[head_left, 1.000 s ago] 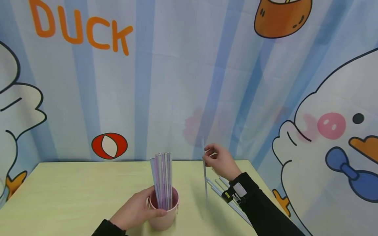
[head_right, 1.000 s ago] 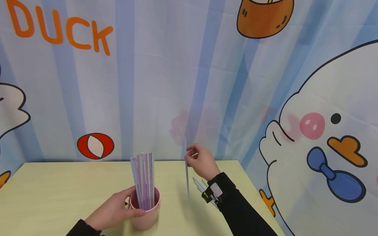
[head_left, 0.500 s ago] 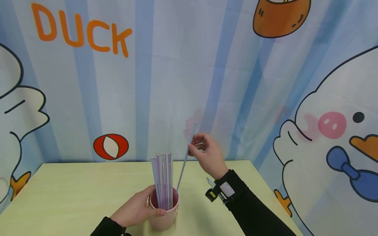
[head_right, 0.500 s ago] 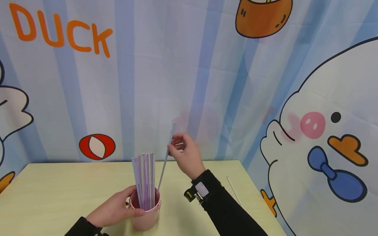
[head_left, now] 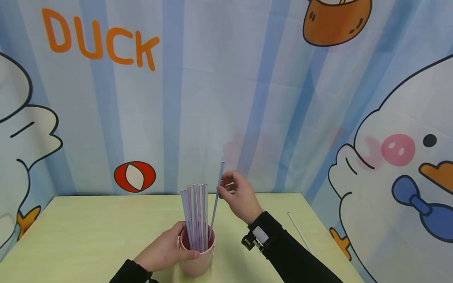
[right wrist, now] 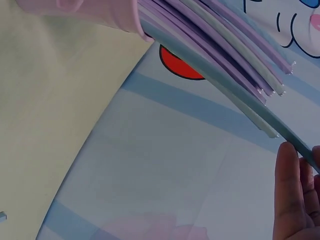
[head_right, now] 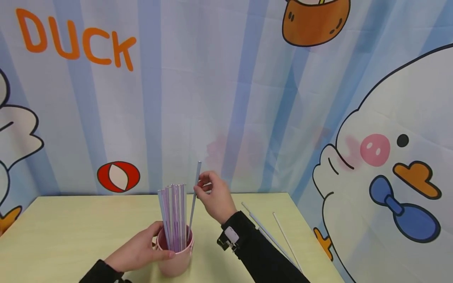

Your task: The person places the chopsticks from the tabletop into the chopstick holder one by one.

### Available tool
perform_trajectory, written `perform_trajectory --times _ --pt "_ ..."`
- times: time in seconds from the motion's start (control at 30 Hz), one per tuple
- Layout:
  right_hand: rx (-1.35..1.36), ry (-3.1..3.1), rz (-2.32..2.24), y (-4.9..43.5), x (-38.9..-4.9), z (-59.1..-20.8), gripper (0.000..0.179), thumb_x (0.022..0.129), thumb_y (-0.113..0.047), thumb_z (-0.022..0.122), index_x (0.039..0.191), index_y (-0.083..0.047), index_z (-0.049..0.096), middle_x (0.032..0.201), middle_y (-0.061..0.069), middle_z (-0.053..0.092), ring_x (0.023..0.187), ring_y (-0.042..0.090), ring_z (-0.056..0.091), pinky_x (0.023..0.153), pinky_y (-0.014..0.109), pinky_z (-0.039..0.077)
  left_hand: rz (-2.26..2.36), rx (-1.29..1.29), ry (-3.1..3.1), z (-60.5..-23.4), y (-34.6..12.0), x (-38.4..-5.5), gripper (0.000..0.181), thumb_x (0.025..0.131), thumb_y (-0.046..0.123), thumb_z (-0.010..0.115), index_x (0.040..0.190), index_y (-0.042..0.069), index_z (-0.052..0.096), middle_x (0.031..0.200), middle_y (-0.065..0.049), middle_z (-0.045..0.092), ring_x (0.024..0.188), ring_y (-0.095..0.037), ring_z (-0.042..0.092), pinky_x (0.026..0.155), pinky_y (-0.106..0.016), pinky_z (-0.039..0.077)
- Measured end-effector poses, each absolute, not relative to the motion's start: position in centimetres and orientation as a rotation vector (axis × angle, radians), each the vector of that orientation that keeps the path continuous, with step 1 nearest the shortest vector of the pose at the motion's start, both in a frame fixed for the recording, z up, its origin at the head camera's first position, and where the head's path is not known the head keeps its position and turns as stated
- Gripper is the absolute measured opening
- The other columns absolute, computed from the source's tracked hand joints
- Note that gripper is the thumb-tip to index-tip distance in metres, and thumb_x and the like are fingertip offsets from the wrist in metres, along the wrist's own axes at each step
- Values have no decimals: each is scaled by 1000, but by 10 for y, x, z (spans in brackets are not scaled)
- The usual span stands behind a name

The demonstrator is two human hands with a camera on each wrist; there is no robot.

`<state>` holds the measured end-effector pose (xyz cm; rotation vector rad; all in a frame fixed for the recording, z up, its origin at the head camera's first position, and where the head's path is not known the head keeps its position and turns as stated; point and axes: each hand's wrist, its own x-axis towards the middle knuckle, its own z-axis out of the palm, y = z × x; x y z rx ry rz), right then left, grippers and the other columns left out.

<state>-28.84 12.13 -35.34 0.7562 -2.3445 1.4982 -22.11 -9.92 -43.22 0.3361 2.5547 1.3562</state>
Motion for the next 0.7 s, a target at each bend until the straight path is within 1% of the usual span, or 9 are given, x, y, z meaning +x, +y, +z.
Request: perform_trajectory --times 0.1,0.2,0.37,0.7 --pt "748 -2386 1481 120 -289 -360 23 93 -4 65 114 -1 56 98 11 61 82 21 67 70 30 61 1363 354 2539 -432 -100 -222 97 73 45 81 146 2 33 140 -19 49 122 -38 50 100 -66 39" --pt "752 -2422 1460 118 -287 -365 24 93 -4 64 115 0 56 97 11 61 81 20 67 70 32 61 1363 374 2541 -431 -100 -221 98 73 45 81 146 1 33 140 -20 49 123 -37 50 100 -65 39" --pt "761 -2471 1440 114 -286 -375 22 93 -5 65 113 -3 57 95 9 62 79 18 67 68 34 60 1362 389 2550 -431 -102 -221 99 73 47 81 147 1 33 142 -20 48 125 -39 48 101 -66 38" --pt "749 -2552 1382 109 -285 -399 21 92 -9 67 110 -6 57 94 7 63 80 18 67 66 30 61 1355 420 2559 -432 -103 -220 97 74 46 80 146 1 33 141 -19 49 124 -38 49 100 -65 39"
